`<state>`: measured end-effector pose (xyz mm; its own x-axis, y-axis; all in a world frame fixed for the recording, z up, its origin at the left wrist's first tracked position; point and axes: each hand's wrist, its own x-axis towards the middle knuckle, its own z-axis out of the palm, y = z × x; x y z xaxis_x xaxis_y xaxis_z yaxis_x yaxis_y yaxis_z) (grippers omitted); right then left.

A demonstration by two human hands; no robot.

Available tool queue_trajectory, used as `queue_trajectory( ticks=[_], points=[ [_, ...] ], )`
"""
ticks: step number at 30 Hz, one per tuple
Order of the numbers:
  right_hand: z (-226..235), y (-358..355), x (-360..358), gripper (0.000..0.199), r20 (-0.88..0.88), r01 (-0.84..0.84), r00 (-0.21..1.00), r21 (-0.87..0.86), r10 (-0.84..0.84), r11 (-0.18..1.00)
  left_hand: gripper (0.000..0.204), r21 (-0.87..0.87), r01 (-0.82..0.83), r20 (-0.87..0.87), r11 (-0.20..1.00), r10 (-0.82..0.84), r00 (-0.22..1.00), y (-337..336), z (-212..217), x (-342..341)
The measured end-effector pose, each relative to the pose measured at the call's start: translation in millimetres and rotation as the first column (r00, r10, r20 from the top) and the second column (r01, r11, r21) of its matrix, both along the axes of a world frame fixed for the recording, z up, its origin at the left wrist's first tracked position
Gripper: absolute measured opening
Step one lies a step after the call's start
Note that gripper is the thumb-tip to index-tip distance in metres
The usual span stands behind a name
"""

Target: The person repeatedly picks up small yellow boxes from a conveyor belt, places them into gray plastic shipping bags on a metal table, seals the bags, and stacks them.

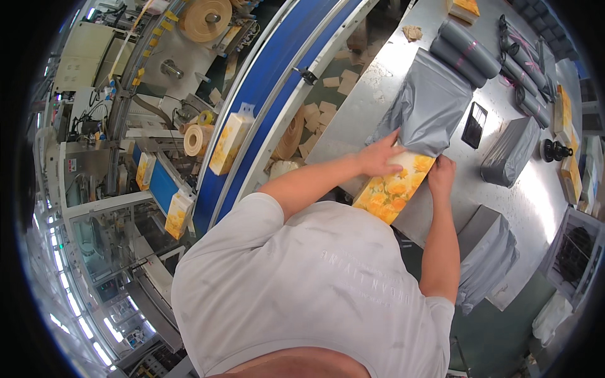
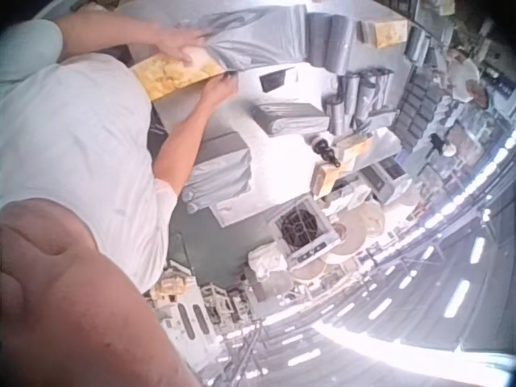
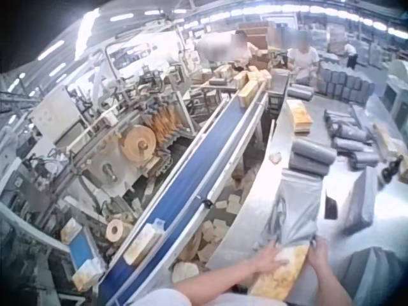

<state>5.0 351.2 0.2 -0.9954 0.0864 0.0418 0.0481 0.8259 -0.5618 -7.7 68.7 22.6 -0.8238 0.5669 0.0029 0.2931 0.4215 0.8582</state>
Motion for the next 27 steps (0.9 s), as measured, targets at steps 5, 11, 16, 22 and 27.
queue_trajectory(
  ticks=[5,11,16,22,27],
  points=[
    [3.8,-15.8,0.7,0.020,0.067,0.038,0.997,0.107,-0.045,0.993,0.049,0.152,-0.554,0.191,0.818,0.526,0.829,0.0,-29.8,-32.8],
    [-28.0,4.6,3.5,0.040,0.043,0.080,0.997,-0.572,-0.067,0.817,0.022,-0.377,-0.255,-0.068,0.891,0.248,0.966,14.1,-44.4,-64.1],
    [-46.2,16.7,-2.4,0.029,0.367,0.279,0.922,-0.405,-0.124,0.871,0.026,-0.404,-0.114,0.000,0.908,0.125,0.992,-4.5,-30.0,-55.0],
    [-13.1,-29.8,48.1,0.019,0.149,0.008,0.989,0.078,-0.020,0.997,0.023,-0.453,0.069,-0.130,0.889,-0.143,0.981,-44.9,-47.6,-30.5],
    [19.2,-46.5,141.7,0.022,0.430,-0.190,0.887,0.008,0.168,0.982,0.021,-0.474,0.487,0.198,0.734,-0.450,0.871,-87.6,-9.1,41.2]
  ],
)
